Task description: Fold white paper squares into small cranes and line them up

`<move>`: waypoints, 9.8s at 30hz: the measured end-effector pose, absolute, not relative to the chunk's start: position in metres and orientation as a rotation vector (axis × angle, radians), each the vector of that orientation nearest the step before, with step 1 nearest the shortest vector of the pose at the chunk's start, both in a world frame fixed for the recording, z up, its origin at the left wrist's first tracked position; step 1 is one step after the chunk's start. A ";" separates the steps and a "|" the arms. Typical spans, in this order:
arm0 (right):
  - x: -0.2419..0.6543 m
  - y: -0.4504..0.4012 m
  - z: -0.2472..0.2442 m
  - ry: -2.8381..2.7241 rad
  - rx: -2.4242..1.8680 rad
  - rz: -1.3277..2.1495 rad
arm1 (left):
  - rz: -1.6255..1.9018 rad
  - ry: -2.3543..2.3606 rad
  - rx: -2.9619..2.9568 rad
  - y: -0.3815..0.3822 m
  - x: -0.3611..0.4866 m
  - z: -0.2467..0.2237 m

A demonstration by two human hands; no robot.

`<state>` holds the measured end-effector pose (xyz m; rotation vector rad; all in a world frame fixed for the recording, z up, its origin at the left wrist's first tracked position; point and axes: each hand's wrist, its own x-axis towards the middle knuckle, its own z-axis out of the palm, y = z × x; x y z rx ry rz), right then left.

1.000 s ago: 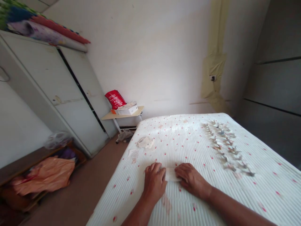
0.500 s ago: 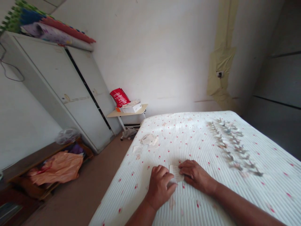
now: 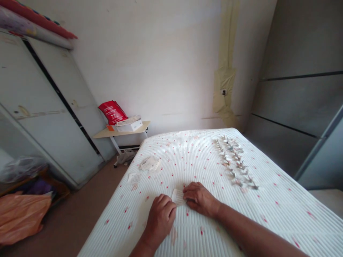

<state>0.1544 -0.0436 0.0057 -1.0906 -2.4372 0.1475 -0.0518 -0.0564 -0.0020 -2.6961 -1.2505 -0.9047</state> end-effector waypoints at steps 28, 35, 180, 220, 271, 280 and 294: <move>0.147 -0.022 -0.009 -2.354 -1.279 0.116 | -0.932 -1.842 -2.610 -0.053 -0.040 -0.003; 0.139 -0.019 -0.014 -2.349 -1.414 -0.076 | -0.907 -1.918 -2.518 -0.053 -0.037 -0.007; 0.116 -0.016 -0.001 -2.049 -1.779 0.169 | -0.483 -2.195 -2.437 -0.046 -0.029 0.007; 0.131 -0.009 -0.003 -2.024 -1.745 0.284 | -0.671 -2.362 -2.355 -0.038 -0.030 0.005; 0.129 -0.013 0.006 -2.026 -1.791 0.303 | -0.554 -2.428 -2.375 -0.026 -0.035 0.006; 0.129 -0.013 0.006 -2.032 -1.779 0.304 | -0.664 -2.410 -2.413 -0.025 -0.039 0.003; 0.129 -0.012 0.005 -2.033 -1.782 0.298 | -0.768 -2.387 -2.439 -0.024 -0.042 0.001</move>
